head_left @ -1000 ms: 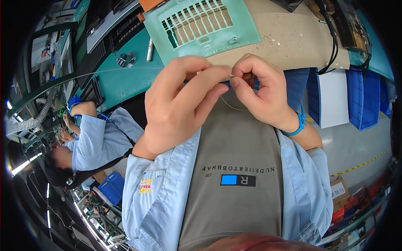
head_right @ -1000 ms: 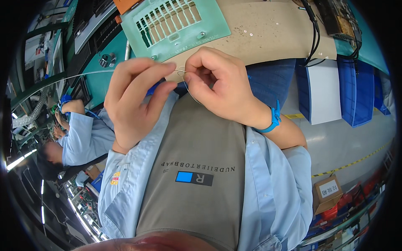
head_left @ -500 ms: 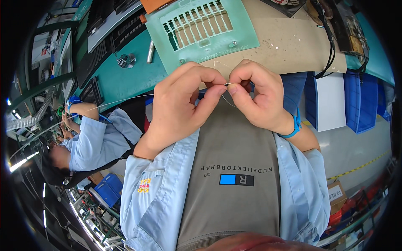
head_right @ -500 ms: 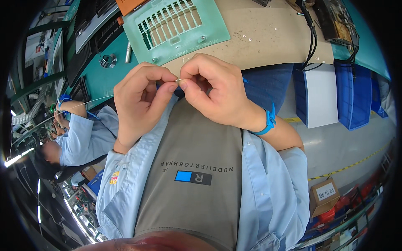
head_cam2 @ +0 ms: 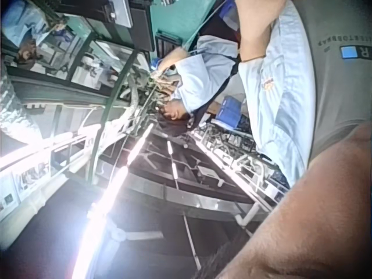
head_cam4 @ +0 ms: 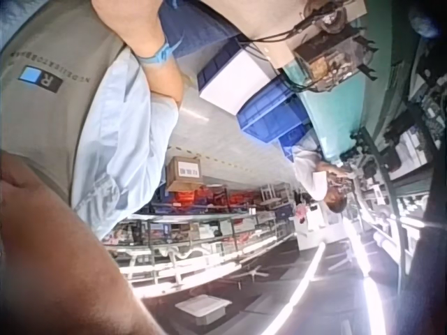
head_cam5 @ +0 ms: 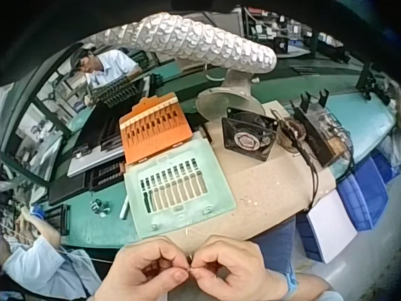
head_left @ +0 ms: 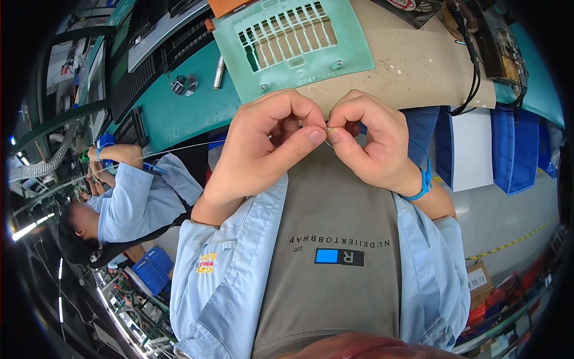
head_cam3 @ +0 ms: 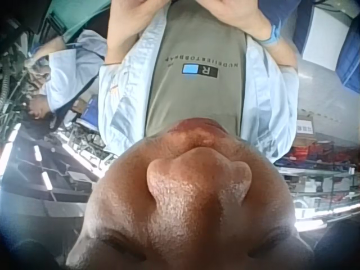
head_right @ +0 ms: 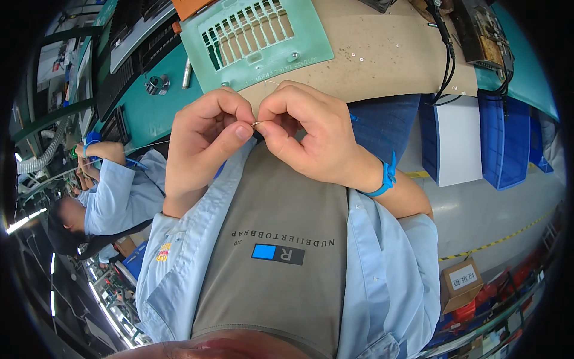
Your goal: Assembling and inspecting printed circuit boards at a workstation.
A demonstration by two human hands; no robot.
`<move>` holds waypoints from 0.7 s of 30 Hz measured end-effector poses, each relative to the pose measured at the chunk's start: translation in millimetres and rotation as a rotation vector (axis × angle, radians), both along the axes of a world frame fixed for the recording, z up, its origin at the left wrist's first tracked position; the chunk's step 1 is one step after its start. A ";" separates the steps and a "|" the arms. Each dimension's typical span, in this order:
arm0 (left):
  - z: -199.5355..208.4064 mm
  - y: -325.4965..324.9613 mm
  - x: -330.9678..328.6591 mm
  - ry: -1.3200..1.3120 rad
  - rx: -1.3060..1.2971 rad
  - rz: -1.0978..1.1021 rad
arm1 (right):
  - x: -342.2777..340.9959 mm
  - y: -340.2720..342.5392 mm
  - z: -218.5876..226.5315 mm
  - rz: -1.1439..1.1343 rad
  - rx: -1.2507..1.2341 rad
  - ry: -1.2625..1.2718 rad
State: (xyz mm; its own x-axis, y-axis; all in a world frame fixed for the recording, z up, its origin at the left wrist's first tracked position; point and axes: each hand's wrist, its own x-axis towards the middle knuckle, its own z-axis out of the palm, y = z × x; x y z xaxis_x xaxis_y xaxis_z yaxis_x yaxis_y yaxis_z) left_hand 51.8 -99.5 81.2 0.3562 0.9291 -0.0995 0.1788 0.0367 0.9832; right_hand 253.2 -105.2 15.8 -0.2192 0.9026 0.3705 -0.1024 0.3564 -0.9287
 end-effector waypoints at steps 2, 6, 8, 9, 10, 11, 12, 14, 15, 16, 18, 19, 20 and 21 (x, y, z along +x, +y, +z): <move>2.2 0.2 -1.2 -0.062 -0.084 -0.008 | 0.1 0.6 0.7 0.004 0.017 0.019; 3.3 0.0 -0.3 -0.114 -0.132 -0.014 | -1.2 2.5 1.2 -0.009 0.039 0.045; 3.5 -0.3 0.6 -0.134 -0.139 -0.016 | -1.7 3.2 1.4 -0.025 0.052 0.061; 3.4 -0.4 0.2 -0.132 -0.137 -0.018 | -2.0 3.5 1.5 -0.027 0.054 0.063; 2.9 -0.9 -0.4 -0.138 -0.139 -0.021 | -2.2 3.6 1.4 -0.023 0.057 0.063; 2.1 -1.6 -0.9 -0.143 -0.142 -0.025 | -2.4 3.7 1.3 -0.020 0.060 0.062; 1.4 -2.2 -1.4 -0.148 -0.145 -0.028 | -2.5 3.7 1.2 -0.016 0.062 0.062; 0.2 -2.5 -1.5 -0.152 -0.148 -0.033 | -2.9 3.7 0.5 -0.014 0.063 0.063; -0.6 -2.7 -0.7 -0.180 -0.155 -0.033 | -3.2 3.8 -0.2 -0.013 0.069 0.056; -1.6 -3.1 0.3 -0.208 -0.163 -0.033 | -3.5 4.0 -1.0 -0.012 0.074 0.048; -3.0 -3.7 1.4 -0.265 -0.179 -0.030 | -4.1 3.6 -2.4 -0.008 0.083 0.031; -3.0 -2.8 1.5 -0.265 -0.181 -0.032 | -4.0 3.6 -2.3 -0.010 0.082 0.032; -2.9 -1.9 1.6 -0.272 -0.187 -0.038 | -4.0 3.5 -2.2 -0.015 0.079 0.033; -2.9 -0.9 1.7 -0.279 -0.194 -0.044 | -4.0 3.3 -2.1 -0.019 0.077 0.033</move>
